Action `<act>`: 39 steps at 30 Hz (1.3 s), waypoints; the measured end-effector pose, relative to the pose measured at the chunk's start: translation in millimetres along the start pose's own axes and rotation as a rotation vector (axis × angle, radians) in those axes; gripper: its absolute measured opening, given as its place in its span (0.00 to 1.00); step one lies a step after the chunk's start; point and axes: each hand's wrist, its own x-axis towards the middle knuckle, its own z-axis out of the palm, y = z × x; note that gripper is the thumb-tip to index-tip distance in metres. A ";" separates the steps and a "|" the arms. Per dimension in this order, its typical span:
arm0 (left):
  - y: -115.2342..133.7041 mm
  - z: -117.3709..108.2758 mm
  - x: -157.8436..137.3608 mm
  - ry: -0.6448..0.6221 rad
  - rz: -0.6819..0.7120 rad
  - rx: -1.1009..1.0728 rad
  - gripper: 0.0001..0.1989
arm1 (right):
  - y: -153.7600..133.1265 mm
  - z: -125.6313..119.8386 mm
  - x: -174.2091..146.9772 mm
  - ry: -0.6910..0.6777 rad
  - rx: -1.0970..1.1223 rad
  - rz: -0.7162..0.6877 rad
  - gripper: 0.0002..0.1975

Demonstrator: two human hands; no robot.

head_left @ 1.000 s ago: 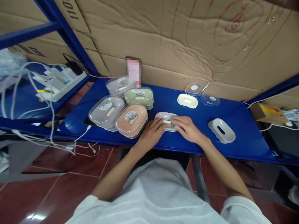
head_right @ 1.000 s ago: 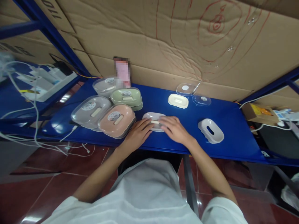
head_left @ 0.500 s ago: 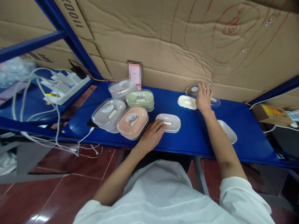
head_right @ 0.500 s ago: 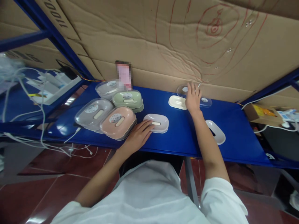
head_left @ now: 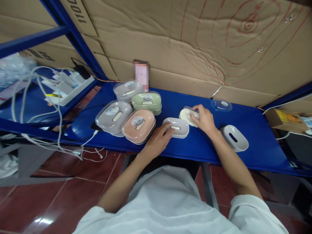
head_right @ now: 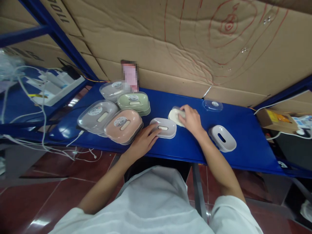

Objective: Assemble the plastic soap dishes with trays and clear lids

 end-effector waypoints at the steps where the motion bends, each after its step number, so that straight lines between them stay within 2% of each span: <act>1: 0.7 -0.9 -0.8 0.024 -0.015 0.004 0.20 | -11.3 0.4 -7.2 0.011 0.035 -0.080 0.16; 4: 2.4 -3.6 -2.8 0.067 -0.047 -0.010 0.26 | -40.9 0.8 -24.1 0.019 0.110 -0.286 0.16; 7: 3.1 -4.6 -4.0 0.068 -0.059 -0.040 0.30 | -58.9 0.7 -34.0 -0.008 0.153 -0.409 0.17; 10: 2.4 -2.7 -4.9 0.072 -0.080 -0.032 0.33 | -68.4 1.7 -43.7 -0.045 0.171 -0.473 0.22; 13: -0.1 0.8 -5.8 0.084 -0.080 -0.022 0.32 | -73.5 4.2 -56.5 -0.083 0.140 -0.501 0.30; 17: -4.1 4.8 -6.6 0.059 -0.097 -0.124 0.31 | -75.1 7.9 -70.3 -0.094 0.053 -0.481 0.36; 23: -7.0 7.5 -6.8 0.070 -0.103 -0.168 0.27 | -73.6 11.8 -72.8 -0.082 -0.013 -0.533 0.43; 27: -8.2 8.2 -6.3 0.071 -0.119 -0.185 0.25 | -77.4 16.2 -74.5 -0.058 -0.008 -0.505 0.43; 31: -4.8 6.1 -4.8 0.061 -0.133 -0.160 0.25 | -78.0 17.2 -74.3 -0.047 0.090 -0.447 0.42; 35: 4.1 2.6 -2.8 0.052 -0.164 -0.056 0.28 | -71.3 20.1 -52.2 -0.077 0.108 -0.350 0.36; 39: 10.0 0.5 -1.7 0.016 -0.132 -0.004 0.27 | -61.9 37.9 3.5 -0.095 0.106 -0.232 0.32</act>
